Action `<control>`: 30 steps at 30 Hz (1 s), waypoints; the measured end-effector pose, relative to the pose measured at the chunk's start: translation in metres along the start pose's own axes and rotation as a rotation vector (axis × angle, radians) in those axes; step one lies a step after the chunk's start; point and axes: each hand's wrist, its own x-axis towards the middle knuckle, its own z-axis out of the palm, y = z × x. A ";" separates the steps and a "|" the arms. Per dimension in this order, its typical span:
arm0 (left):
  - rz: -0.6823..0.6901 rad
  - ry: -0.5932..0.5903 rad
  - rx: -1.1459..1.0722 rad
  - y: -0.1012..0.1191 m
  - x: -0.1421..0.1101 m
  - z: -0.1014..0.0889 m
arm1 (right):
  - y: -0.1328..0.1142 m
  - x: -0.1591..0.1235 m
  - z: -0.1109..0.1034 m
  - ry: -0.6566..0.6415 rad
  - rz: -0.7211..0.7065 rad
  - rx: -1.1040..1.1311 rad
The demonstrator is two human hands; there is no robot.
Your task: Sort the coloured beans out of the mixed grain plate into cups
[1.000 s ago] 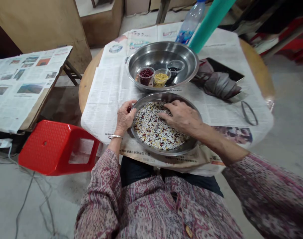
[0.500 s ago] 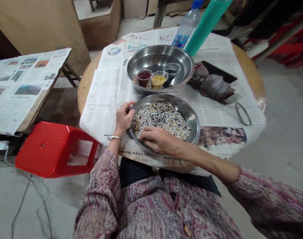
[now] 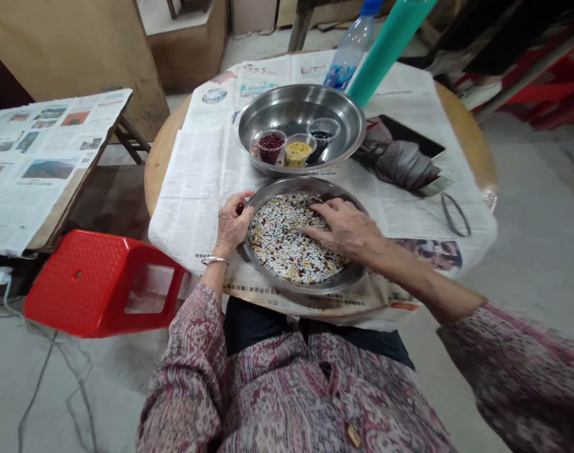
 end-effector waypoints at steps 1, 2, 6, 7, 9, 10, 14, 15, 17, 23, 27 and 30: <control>0.000 -0.001 0.001 0.000 0.000 0.000 | -0.005 0.000 0.002 -0.019 -0.010 0.050; 0.000 -0.003 0.003 0.001 0.000 -0.001 | -0.010 0.000 0.003 -0.043 -0.028 0.107; -0.002 -0.003 0.004 0.001 0.000 -0.002 | -0.034 0.001 0.000 -0.221 -0.116 0.360; -0.001 -0.001 0.001 0.001 0.000 -0.002 | -0.038 -0.001 -0.004 -0.260 -0.140 0.416; 0.000 0.003 -0.002 0.000 0.000 -0.001 | -0.044 -0.009 -0.012 -0.308 -0.212 0.499; 0.000 0.003 -0.003 -0.001 0.000 -0.001 | -0.046 -0.015 -0.015 -0.325 -0.260 0.514; -0.005 0.001 -0.002 -0.002 0.000 0.000 | -0.048 -0.036 -0.019 -0.384 -0.459 0.424; -0.006 0.000 -0.002 -0.001 0.000 0.000 | -0.048 -0.037 -0.017 -0.375 -0.477 0.376; -0.004 -0.003 -0.005 -0.001 0.000 0.000 | -0.043 -0.033 -0.012 -0.314 -0.459 0.273; 0.000 0.004 -0.014 0.002 0.000 -0.001 | -0.016 0.015 0.002 -0.013 -0.118 0.080; 0.003 -0.008 -0.011 0.001 0.000 -0.001 | -0.022 0.031 0.009 0.053 0.017 0.071; 0.010 -0.012 -0.007 0.000 0.000 -0.001 | -0.038 0.027 0.014 -0.026 -0.131 0.186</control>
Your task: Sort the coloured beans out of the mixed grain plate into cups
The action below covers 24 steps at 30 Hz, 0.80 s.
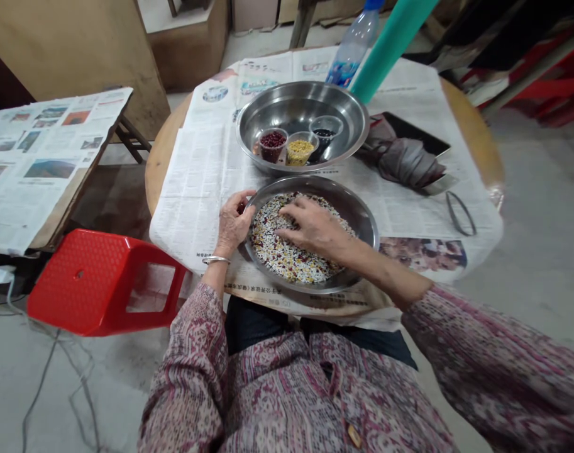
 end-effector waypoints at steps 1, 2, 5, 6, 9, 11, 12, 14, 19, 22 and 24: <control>0.000 0.000 0.003 0.000 0.000 0.000 | -0.005 -0.003 0.002 -0.055 -0.055 0.053; -0.002 -0.001 0.006 -0.001 0.000 0.000 | -0.010 -0.006 0.002 -0.111 -0.098 0.102; -0.006 0.001 0.009 -0.002 0.000 0.001 | -0.020 -0.019 -0.004 -0.217 -0.174 0.200; -0.007 0.002 0.008 -0.001 0.000 0.001 | -0.022 -0.025 -0.008 -0.228 -0.193 0.218; -0.010 0.003 0.009 0.000 0.000 0.001 | -0.025 -0.044 -0.019 -0.294 -0.275 0.255; -0.018 0.004 0.011 0.001 0.000 0.001 | -0.027 -0.054 -0.021 -0.346 -0.329 0.249; -0.021 0.007 0.012 0.001 0.000 0.001 | -0.027 -0.057 -0.021 -0.354 -0.345 0.227; -0.025 0.011 0.011 0.002 0.000 0.000 | -0.025 -0.058 -0.018 -0.323 -0.349 0.148; -0.029 0.017 0.012 0.003 0.000 0.000 | 0.002 -0.035 -0.016 -0.111 -0.194 -0.083; -0.036 0.016 0.013 0.003 0.000 0.000 | 0.024 -0.023 -0.019 0.006 -0.003 -0.176; -0.039 0.011 0.009 0.003 0.000 0.000 | 0.032 -0.019 -0.018 0.051 0.094 -0.178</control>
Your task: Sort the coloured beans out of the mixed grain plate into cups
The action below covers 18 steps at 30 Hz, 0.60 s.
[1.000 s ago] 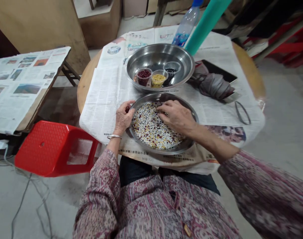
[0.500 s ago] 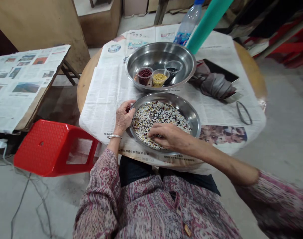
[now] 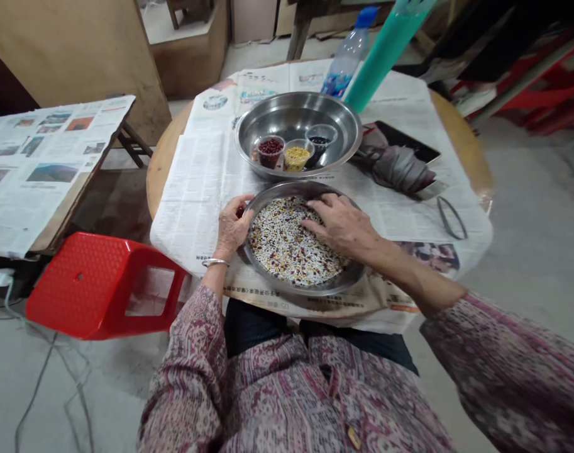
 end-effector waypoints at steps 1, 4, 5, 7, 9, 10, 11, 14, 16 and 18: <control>0.000 -0.003 -0.004 0.000 0.000 0.000 | 0.001 0.001 0.002 0.007 0.018 0.020; 0.001 -0.005 -0.010 0.000 0.001 0.000 | -0.009 0.004 0.007 -0.017 -0.034 0.145; 0.001 -0.004 -0.009 0.000 0.001 0.000 | -0.014 0.004 0.008 -0.042 -0.063 0.201; 0.002 -0.004 0.000 0.000 0.000 -0.001 | -0.027 0.003 0.007 -0.114 -0.103 0.325; 0.007 -0.007 0.008 0.001 0.000 -0.001 | -0.040 -0.003 0.003 -0.190 -0.154 0.443; 0.010 -0.010 0.009 0.001 0.000 -0.002 | -0.047 -0.007 0.001 -0.218 -0.195 0.491; 0.012 -0.013 0.010 0.001 0.000 -0.002 | -0.053 -0.012 0.000 -0.240 -0.249 0.526; 0.013 -0.019 0.017 0.001 -0.001 -0.002 | -0.070 -0.024 0.000 -0.255 -0.424 0.540; 0.013 -0.018 0.022 0.001 -0.001 -0.002 | -0.076 -0.025 0.003 -0.224 -0.493 0.452; 0.013 -0.011 0.024 0.001 -0.001 -0.002 | -0.074 -0.020 0.006 -0.176 -0.496 0.305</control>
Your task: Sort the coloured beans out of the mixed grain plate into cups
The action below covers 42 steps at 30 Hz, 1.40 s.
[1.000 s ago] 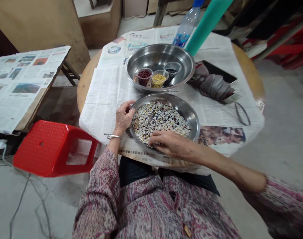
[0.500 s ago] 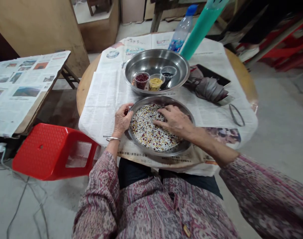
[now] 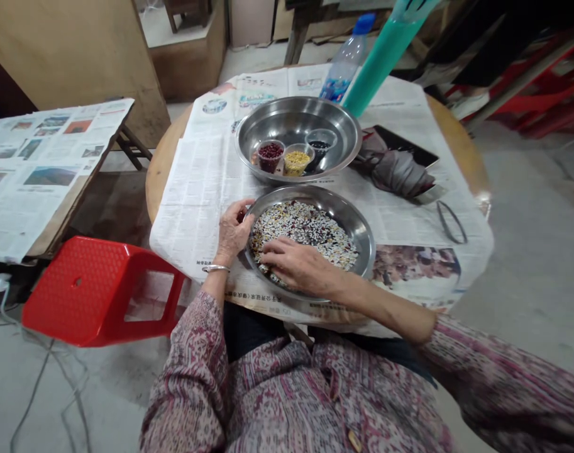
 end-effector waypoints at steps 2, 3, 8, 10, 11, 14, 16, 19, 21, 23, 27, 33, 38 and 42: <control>-0.004 0.008 0.000 0.000 0.000 0.001 | 0.013 0.002 -0.003 0.032 0.079 -0.143; -0.007 0.011 -0.001 0.000 -0.001 0.001 | 0.022 0.002 -0.006 0.063 0.137 -0.193; -0.014 0.019 -0.014 0.002 -0.001 0.001 | 0.061 0.003 -0.022 0.256 0.452 -0.260; -0.017 0.015 -0.002 0.003 -0.001 0.000 | 0.066 0.012 -0.023 0.282 0.562 -0.246; -0.016 0.012 0.006 0.003 -0.001 -0.001 | 0.066 0.018 -0.021 0.287 0.588 -0.235; -0.004 0.003 0.020 0.005 -0.001 -0.002 | 0.054 0.039 -0.011 0.275 0.472 -0.177; 0.000 0.001 0.017 0.006 -0.001 -0.003 | 0.043 0.049 -0.004 0.226 0.308 -0.130; -0.005 0.001 0.009 0.007 -0.001 -0.004 | 0.027 0.045 -0.002 0.063 0.090 -0.062; -0.010 0.005 0.007 0.007 -0.001 -0.004 | 0.021 0.032 -0.008 -0.064 -0.025 -0.028; -0.016 0.005 0.005 0.007 -0.001 -0.003 | 0.020 0.012 -0.019 -0.142 -0.081 -0.018; -0.024 0.004 -0.004 0.007 -0.001 -0.003 | 0.026 -0.029 -0.046 -0.124 -0.009 -0.073; -0.029 -0.007 -0.013 0.009 -0.001 -0.004 | 0.012 -0.064 -0.056 -0.285 0.086 0.005; -0.038 -0.015 -0.027 0.010 -0.002 -0.004 | 0.013 -0.055 -0.035 -0.267 0.070 -0.064; -0.041 -0.018 -0.023 0.011 -0.003 -0.005 | 0.042 -0.034 -0.029 -0.020 0.174 -0.221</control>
